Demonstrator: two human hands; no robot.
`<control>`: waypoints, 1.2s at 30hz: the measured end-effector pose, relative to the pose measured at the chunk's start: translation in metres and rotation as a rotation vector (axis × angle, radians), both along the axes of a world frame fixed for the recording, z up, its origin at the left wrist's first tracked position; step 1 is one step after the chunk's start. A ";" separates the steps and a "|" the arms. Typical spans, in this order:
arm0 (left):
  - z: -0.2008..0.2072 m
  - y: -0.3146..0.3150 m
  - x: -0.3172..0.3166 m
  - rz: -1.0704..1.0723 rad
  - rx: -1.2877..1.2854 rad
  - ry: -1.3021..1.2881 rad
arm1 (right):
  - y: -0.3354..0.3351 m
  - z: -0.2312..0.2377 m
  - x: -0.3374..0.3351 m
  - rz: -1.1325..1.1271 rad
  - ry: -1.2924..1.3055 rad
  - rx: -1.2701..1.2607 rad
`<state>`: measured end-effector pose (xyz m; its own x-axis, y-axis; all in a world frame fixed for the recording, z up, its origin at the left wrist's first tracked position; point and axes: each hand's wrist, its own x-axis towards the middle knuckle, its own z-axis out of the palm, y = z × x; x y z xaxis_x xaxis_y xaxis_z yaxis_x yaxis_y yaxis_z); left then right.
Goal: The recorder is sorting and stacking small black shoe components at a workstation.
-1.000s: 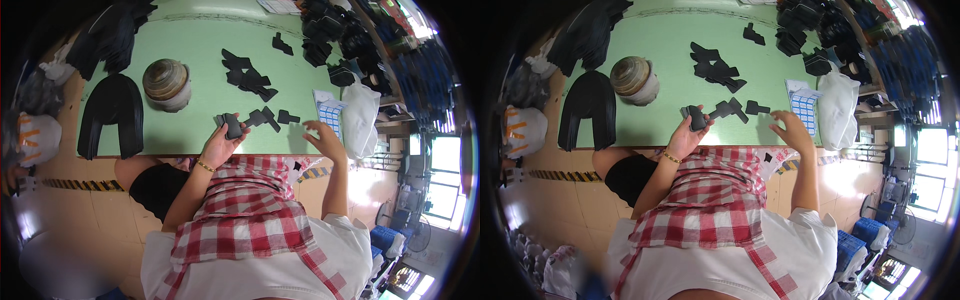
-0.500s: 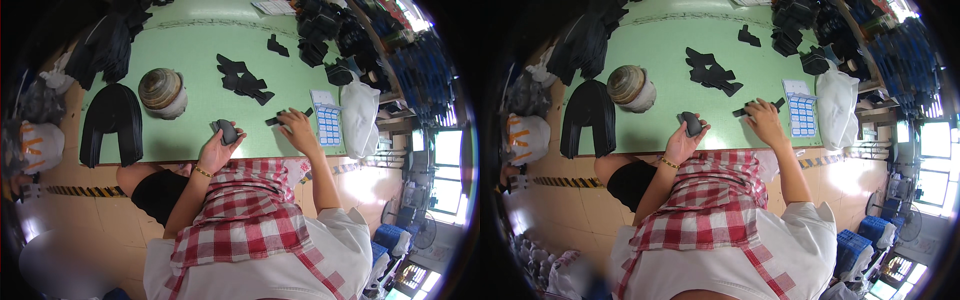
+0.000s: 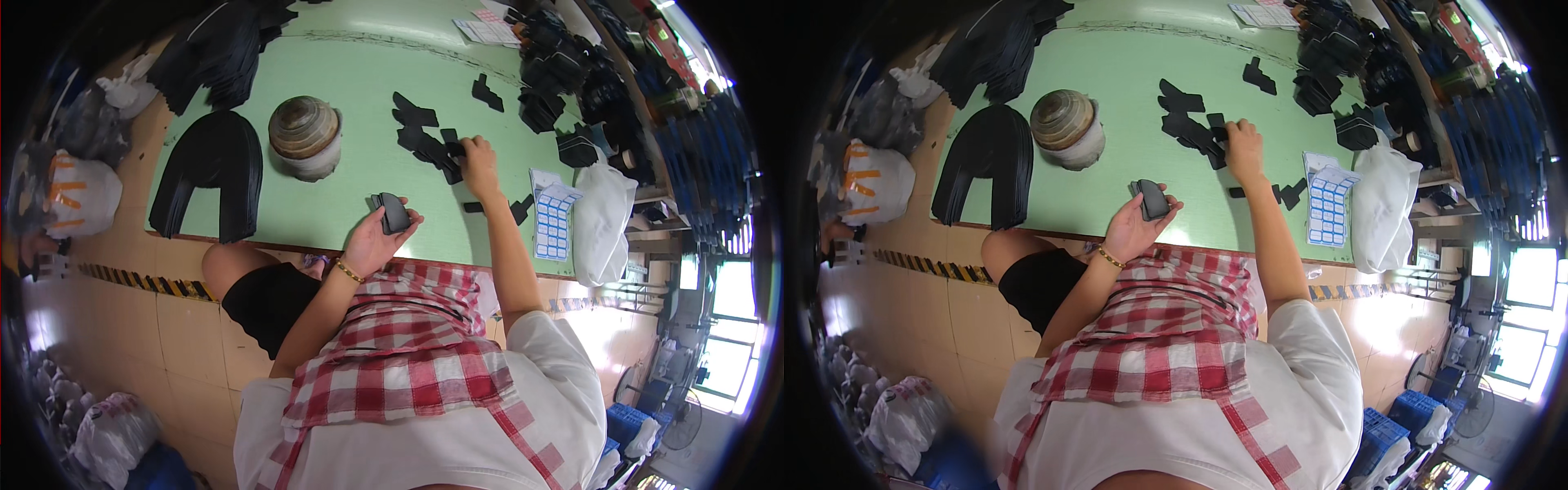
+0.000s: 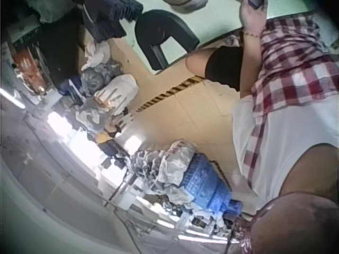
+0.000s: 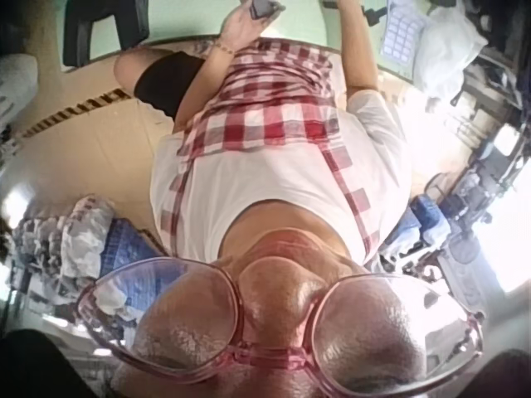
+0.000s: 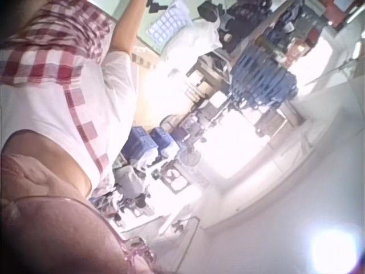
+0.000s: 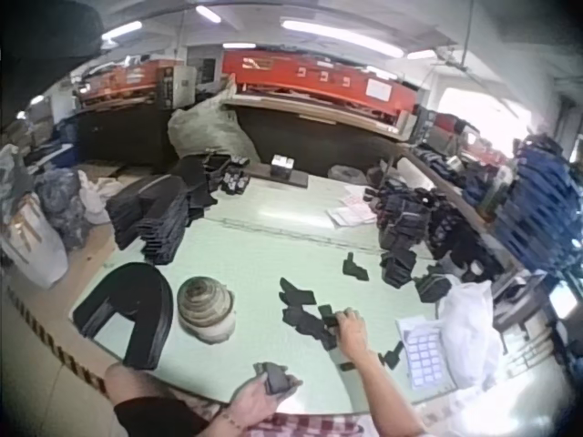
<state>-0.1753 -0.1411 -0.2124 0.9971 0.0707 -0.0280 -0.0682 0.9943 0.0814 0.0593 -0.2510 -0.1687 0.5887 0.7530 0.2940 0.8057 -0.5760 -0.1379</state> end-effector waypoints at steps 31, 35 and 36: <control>0.001 -0.001 -0.003 -0.050 0.225 0.056 | -0.013 0.021 -0.042 -0.157 0.645 0.262; -0.001 0.000 -0.003 -0.037 0.199 0.046 | 0.000 0.055 -0.061 0.047 0.781 0.436; -0.001 0.000 -0.004 -0.036 0.198 0.046 | 0.001 0.068 -0.069 0.109 0.750 0.359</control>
<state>-0.1790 -0.1414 -0.2135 0.9971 0.0436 -0.0622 -0.0247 0.9602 0.2781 -0.0102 -0.2497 -0.1010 0.6530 0.7525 0.0861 0.4759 -0.3192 -0.8195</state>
